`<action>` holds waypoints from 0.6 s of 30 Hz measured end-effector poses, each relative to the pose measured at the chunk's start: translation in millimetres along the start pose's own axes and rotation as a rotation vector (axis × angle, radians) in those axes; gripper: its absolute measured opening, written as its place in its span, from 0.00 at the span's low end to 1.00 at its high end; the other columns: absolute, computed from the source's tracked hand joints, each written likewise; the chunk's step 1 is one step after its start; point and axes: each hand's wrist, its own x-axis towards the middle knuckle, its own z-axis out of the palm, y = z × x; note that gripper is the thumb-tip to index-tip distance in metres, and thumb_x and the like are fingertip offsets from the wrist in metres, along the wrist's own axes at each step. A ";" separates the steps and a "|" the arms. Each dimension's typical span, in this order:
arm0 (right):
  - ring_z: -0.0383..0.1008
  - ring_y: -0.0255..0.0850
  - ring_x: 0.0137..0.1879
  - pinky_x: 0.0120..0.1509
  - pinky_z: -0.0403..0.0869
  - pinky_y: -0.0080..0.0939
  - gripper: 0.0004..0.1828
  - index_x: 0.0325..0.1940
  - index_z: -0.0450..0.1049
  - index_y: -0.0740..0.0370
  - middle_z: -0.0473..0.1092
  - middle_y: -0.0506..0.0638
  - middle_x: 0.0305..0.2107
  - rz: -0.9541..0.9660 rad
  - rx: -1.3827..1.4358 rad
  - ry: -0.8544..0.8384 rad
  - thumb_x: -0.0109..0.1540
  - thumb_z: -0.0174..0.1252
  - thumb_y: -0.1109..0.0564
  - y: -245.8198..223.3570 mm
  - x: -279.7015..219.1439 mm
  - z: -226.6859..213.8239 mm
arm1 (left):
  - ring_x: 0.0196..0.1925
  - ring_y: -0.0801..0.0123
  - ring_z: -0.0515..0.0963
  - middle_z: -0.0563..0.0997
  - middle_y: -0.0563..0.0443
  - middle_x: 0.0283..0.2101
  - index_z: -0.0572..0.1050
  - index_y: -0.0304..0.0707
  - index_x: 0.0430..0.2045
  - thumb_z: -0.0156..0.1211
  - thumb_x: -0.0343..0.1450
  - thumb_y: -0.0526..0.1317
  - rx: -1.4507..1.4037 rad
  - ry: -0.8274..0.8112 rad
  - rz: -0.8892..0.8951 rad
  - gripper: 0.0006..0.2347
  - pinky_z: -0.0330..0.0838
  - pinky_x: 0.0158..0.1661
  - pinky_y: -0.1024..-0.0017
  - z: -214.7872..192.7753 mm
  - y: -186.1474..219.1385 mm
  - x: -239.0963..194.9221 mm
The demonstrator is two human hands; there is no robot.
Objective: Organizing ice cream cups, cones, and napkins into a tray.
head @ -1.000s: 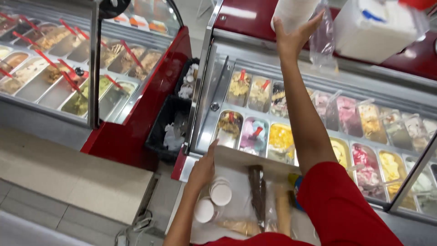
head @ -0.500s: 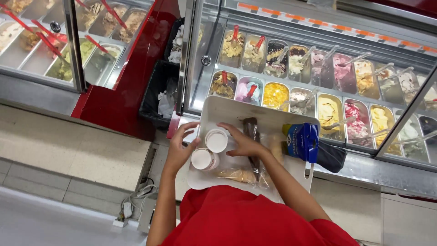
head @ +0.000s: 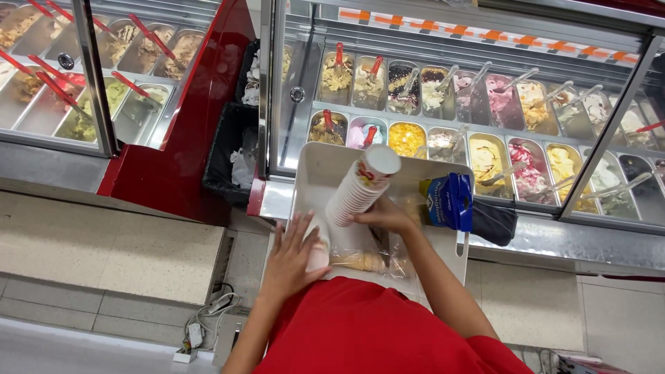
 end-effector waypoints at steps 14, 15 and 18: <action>0.65 0.58 0.66 0.66 0.68 0.64 0.45 0.63 0.67 0.77 0.70 0.67 0.58 -0.164 0.028 0.117 0.46 0.79 0.63 -41.1 -30.5 10.2 | 0.73 0.40 0.58 0.62 0.32 0.68 0.41 0.31 0.72 0.85 0.48 0.31 -0.874 -0.087 -0.476 0.61 0.26 0.71 0.39 80.9 -6.9 70.1; 0.64 0.56 0.66 0.66 0.68 0.64 0.45 0.64 0.68 0.74 0.70 0.68 0.58 -0.166 -0.039 0.092 0.46 0.79 0.64 -16.2 -22.2 6.6 | 0.73 0.47 0.62 0.65 0.41 0.69 0.41 0.45 0.73 0.85 0.48 0.34 -0.800 -0.236 -0.553 0.61 0.39 0.71 0.44 94.9 -16.7 65.6; 0.65 0.58 0.67 0.68 0.67 0.65 0.45 0.67 0.66 0.71 0.69 0.68 0.60 -0.144 -0.046 0.089 0.47 0.77 0.66 0.4 -7.7 15.2 | 0.69 0.53 0.70 0.72 0.50 0.65 0.49 0.60 0.71 0.85 0.48 0.42 -0.650 -0.404 -0.622 0.56 0.56 0.69 0.52 137.3 -37.0 58.1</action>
